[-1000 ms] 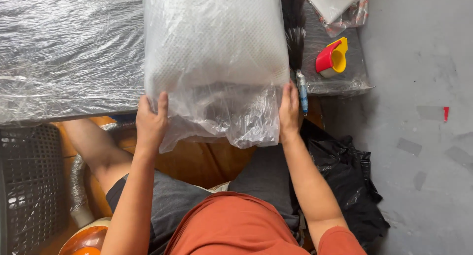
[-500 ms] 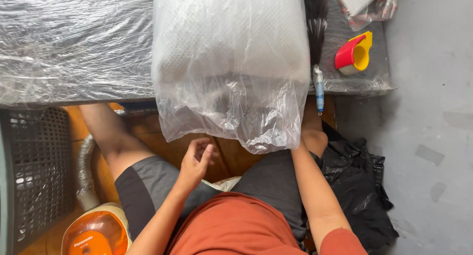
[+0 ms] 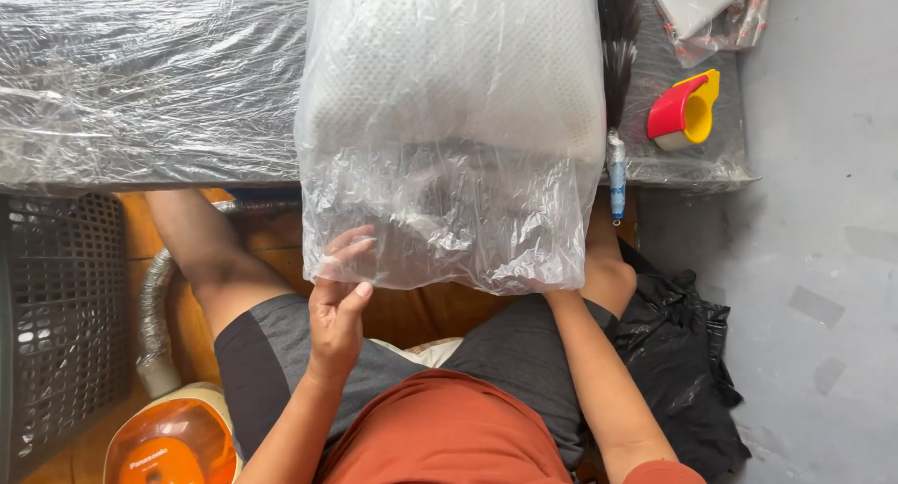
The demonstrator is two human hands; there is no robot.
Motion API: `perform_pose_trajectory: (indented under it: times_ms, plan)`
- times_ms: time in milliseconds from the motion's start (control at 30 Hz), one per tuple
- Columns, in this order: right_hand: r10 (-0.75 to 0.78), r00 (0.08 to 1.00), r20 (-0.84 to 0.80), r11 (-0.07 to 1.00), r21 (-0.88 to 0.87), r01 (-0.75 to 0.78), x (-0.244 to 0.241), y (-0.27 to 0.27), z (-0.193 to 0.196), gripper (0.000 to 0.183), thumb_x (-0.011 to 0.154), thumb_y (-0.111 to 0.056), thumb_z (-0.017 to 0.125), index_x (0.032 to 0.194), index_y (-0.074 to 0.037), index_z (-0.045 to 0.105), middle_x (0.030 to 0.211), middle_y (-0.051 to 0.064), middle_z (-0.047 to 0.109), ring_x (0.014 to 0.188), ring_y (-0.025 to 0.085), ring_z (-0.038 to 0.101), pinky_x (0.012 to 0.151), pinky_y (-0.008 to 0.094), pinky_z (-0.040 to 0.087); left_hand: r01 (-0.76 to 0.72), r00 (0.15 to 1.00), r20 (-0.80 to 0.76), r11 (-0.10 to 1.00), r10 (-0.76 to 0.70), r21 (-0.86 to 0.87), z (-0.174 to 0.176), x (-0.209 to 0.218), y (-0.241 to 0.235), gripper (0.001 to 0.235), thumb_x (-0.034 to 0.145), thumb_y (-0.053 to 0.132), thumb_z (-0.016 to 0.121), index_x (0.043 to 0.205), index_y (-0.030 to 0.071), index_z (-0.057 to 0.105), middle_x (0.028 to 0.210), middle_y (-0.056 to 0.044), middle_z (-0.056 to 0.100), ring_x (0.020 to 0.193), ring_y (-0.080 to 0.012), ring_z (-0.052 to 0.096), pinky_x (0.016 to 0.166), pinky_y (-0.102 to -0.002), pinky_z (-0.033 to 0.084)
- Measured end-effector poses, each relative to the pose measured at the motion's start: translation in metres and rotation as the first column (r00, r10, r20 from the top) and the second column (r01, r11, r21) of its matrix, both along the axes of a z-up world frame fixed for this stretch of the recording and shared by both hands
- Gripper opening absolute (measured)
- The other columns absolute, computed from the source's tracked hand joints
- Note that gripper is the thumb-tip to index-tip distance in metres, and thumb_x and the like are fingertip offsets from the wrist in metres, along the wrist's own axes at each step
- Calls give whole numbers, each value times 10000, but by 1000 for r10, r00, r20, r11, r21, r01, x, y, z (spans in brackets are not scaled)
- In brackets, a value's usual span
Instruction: The person places a pillow inside a bubble wrap bag on a table. They use a brush to smooth the pillow inside the bag, then insert a vacuum sealer nozzle into the bag's opening. The person seals the bag and presses down on the pillow to compress it.
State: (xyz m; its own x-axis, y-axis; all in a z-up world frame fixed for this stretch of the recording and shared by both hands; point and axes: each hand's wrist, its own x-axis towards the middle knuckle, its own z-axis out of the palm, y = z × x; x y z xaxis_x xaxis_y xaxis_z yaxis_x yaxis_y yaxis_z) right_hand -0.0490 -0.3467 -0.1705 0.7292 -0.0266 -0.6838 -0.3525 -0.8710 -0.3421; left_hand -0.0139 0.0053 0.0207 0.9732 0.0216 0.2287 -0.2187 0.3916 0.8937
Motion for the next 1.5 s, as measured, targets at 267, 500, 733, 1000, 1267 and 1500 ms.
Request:
perform_pose_trajectory:
  times_ms: [267,500,733,1000,1267,1500]
  plan:
    - [254,926,-278,954,-87,-287,-8,6,-25,1200,578,-1080,444,1570,-408,397,1560,-4,505,1442,257,471,1189,511,365,-106,994,59,931,91,348,-18,-7,-3,667,981,-21,582,1578,-27,286,1622,-215,321,1517,-318,292,1248,-459,235]
    - [361,929,82,904,212,-370,-1,91,125,524,775,-591,803,1137,-217,744,1087,113,766,1105,333,713,906,466,574,-358,918,105,688,381,631,24,18,-16,618,991,139,705,1511,-27,415,1474,-227,427,1416,-367,434,1221,-483,274]
    - [296,839,457,786,382,-486,-21,81,112,340,808,-434,863,872,-133,718,831,77,738,885,297,732,819,442,571,-211,881,-218,762,419,612,43,33,6,562,996,297,673,1425,8,452,1352,-245,517,1319,-449,514,1125,-602,359]
    - [130,831,541,759,485,-434,-17,93,114,475,935,-477,733,1140,-50,690,887,203,730,857,437,714,712,520,576,-308,899,-71,738,433,600,0,38,-13,642,971,283,747,1442,-42,456,1341,-260,541,1300,-403,555,1135,-512,401]
    - [64,864,500,789,504,-351,-11,131,152,822,889,-320,742,1597,-143,364,1331,245,658,1139,460,657,892,557,562,-298,856,-114,661,504,688,53,61,-19,741,938,424,786,1384,-67,457,1208,-359,623,1155,-501,632,1014,-607,490]
    - [-82,818,570,789,539,-296,0,157,187,711,828,-366,807,1441,-127,536,1078,178,775,1022,372,745,801,471,597,-209,850,-223,695,476,688,67,59,-19,734,960,466,728,1407,-51,462,1240,-348,627,1190,-492,620,1041,-598,469]
